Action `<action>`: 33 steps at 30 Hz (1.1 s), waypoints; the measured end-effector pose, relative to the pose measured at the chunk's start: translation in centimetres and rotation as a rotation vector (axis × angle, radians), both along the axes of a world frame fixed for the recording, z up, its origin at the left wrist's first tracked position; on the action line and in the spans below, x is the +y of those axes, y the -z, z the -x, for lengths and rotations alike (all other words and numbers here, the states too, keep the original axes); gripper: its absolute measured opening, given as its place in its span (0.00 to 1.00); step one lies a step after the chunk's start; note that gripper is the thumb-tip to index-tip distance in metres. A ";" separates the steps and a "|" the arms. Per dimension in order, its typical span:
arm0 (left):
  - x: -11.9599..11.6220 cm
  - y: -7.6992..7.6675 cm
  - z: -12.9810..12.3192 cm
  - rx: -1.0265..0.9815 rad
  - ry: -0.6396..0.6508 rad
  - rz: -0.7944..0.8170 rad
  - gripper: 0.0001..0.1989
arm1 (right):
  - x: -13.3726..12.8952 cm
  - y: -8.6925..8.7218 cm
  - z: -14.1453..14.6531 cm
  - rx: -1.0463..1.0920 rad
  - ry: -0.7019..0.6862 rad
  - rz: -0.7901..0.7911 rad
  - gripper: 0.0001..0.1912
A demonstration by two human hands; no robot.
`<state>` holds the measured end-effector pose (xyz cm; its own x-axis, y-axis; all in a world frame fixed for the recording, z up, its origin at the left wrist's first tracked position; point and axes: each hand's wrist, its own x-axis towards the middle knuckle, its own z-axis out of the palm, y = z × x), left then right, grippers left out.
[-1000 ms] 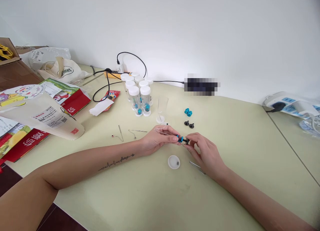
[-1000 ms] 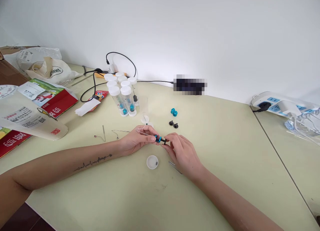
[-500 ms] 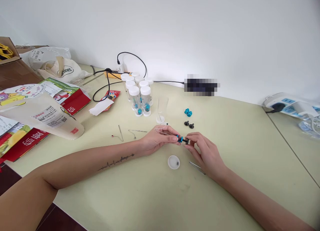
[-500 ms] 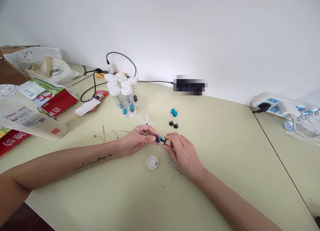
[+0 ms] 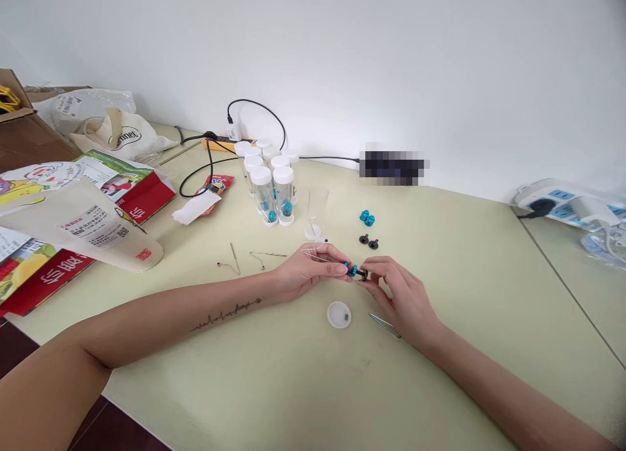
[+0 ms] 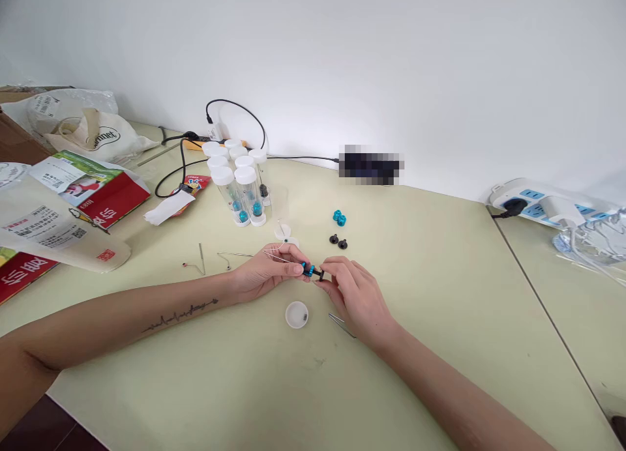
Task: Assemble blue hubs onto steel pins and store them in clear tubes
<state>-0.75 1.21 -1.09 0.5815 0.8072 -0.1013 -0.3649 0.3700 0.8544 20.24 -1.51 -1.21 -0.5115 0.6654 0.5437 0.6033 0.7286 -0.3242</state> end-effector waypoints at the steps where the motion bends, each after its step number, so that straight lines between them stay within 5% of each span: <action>1: 0.0 0.0 0.0 0.004 0.001 0.001 0.10 | 0.0 0.0 0.0 0.001 -0.001 -0.002 0.06; 33: -0.1 -0.2 0.0 0.026 0.001 -0.006 0.11 | 0.0 -0.1 0.0 -0.007 0.000 0.085 0.04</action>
<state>-0.79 1.15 -0.84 0.5796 0.8073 -0.1114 -0.3420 0.3650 0.8659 20.26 -1.51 -1.14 -0.5150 0.7092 0.4815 0.6055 0.6986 -0.3813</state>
